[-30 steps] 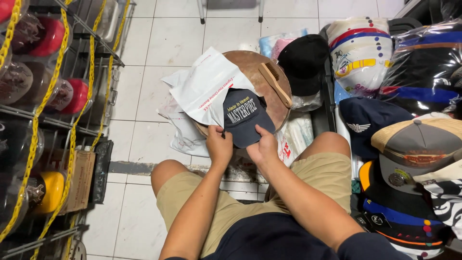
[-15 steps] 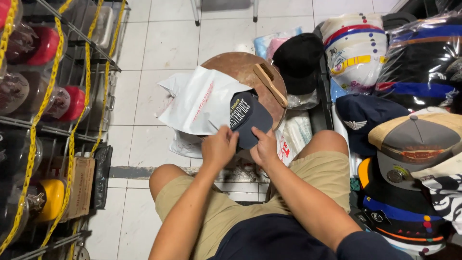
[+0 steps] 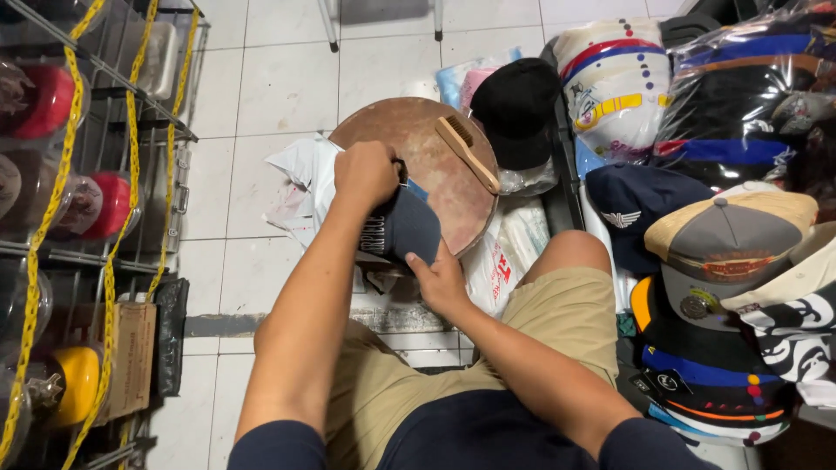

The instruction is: The person places baseball caps into shipping bags, seals the adhesive strips on the bags, and presses down on the bags to ensure they are flat and secure.

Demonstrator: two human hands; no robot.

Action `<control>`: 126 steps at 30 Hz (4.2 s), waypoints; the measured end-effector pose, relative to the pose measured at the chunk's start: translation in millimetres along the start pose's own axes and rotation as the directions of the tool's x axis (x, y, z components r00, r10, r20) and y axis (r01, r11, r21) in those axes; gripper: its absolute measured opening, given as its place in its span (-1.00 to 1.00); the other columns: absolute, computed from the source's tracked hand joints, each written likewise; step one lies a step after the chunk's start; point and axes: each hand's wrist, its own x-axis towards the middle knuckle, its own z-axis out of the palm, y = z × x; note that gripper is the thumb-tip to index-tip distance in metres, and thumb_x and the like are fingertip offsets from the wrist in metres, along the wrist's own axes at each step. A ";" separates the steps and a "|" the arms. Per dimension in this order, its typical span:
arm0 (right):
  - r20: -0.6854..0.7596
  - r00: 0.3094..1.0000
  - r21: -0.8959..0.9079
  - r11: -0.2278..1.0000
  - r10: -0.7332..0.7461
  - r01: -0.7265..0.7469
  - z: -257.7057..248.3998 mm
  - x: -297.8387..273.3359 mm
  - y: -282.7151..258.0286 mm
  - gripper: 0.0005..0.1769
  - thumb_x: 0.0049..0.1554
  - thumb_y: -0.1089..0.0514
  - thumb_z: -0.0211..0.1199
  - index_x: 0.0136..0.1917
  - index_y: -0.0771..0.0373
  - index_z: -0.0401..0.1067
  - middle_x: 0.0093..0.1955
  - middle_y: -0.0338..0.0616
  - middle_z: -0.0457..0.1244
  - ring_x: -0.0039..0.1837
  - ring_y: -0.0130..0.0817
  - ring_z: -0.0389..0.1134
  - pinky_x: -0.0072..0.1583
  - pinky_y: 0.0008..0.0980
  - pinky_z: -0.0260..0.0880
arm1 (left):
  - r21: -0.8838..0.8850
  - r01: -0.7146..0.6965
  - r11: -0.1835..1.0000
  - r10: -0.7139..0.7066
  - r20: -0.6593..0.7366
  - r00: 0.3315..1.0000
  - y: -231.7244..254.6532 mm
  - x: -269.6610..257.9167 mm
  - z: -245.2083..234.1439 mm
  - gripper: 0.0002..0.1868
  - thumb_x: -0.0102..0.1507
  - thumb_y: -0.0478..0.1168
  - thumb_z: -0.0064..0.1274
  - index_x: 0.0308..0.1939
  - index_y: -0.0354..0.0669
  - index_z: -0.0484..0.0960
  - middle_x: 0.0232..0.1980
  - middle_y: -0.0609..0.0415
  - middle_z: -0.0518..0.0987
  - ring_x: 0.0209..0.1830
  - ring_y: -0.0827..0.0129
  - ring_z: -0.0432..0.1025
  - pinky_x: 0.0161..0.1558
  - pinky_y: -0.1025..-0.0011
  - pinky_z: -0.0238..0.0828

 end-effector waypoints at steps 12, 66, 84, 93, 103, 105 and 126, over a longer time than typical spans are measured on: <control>-0.025 0.996 0.048 0.995 -0.085 0.086 -22.3 55.1 53.3 -0.54 0.04 0.42 0.28 0.23 0.32 0.38 0.14 0.10 0.39 0.23 -0.18 0.37 0.27 -0.08 0.36 | -0.313 -0.398 0.863 0.275 -0.370 0.888 62.4 -113.3 -17.9 -0.64 0.19 -0.13 0.23 0.07 -0.01 0.65 0.07 -0.07 0.54 0.14 -0.03 0.41 0.08 0.06 0.35; 0.351 0.884 0.084 0.931 0.307 -0.357 -65.0 -32.5 86.1 -0.93 0.19 0.27 0.16 -0.02 0.24 0.40 -0.11 -0.03 0.24 -0.08 -0.24 0.19 -0.01 -0.22 0.20 | 0.012 -0.524 0.852 0.489 -0.378 0.786 124.9 -43.5 17.1 -0.90 0.04 -0.27 0.09 -0.54 -0.02 0.70 -0.57 0.03 0.59 -0.44 0.06 0.51 -0.26 0.00 0.21; 0.479 0.752 -0.250 0.892 0.452 -0.377 -6.2 49.3 10.1 -0.83 0.18 0.20 0.17 -0.22 0.31 0.44 -0.34 -0.04 0.22 -0.29 -0.30 0.14 -0.21 -0.35 0.15 | -0.797 0.556 0.236 -0.530 0.374 0.761 -21.9 -145.7 108.8 -0.22 0.11 -0.10 0.37 0.34 -0.25 0.39 0.19 -0.27 0.50 0.25 -0.02 0.44 0.13 0.19 0.47; 0.522 0.673 -0.406 0.847 0.524 -0.344 -16.7 37.0 0.0 -0.72 0.17 0.16 0.17 -0.32 0.35 0.47 -0.46 -0.05 0.22 -0.40 -0.33 0.12 -0.31 -0.42 0.13 | -0.841 0.539 0.039 -0.633 0.397 0.665 -52.2 -148.4 131.0 -0.47 0.21 -0.31 0.19 0.26 -0.34 0.49 0.00 -0.40 0.59 -0.15 0.09 0.58 -0.31 0.37 0.66; 0.665 0.515 -0.471 0.839 0.541 -0.273 -106.6 37.1 -21.8 -0.75 0.18 0.13 0.25 -0.01 0.37 0.58 -0.31 0.08 0.42 -0.33 -0.33 0.34 -0.22 -0.36 0.34 | -0.644 0.651 0.401 -0.623 0.329 0.709 -56.4 -141.0 72.6 -0.47 0.24 0.07 0.04 0.24 -0.04 0.49 0.07 -0.04 0.67 0.22 0.01 0.50 0.20 0.10 0.45; 0.328 0.807 -0.534 0.801 0.491 -0.270 -114.0 62.8 17.6 -0.71 0.18 -0.03 0.26 -0.02 0.20 0.61 -0.23 0.00 0.43 -0.15 -0.22 0.40 -0.09 -0.26 0.38 | -0.633 0.644 0.430 -0.625 0.306 0.718 -53.3 -131.2 69.1 -0.42 0.22 0.13 0.10 0.24 -0.03 0.49 0.05 0.02 0.68 0.20 0.05 0.51 0.18 0.11 0.47; -0.072 0.980 -0.861 0.508 -0.183 0.032 -70.6 104.4 27.4 -0.77 0.04 0.16 0.35 -0.01 0.21 0.50 -0.08 0.04 0.31 0.08 0.15 0.40 0.08 0.00 0.42 | -0.534 0.286 0.796 -0.487 -0.283 0.826 -56.2 -127.6 84.6 -0.67 0.27 -0.31 0.01 0.12 -0.06 0.48 -0.05 0.02 0.60 0.12 0.00 0.48 0.18 0.08 0.41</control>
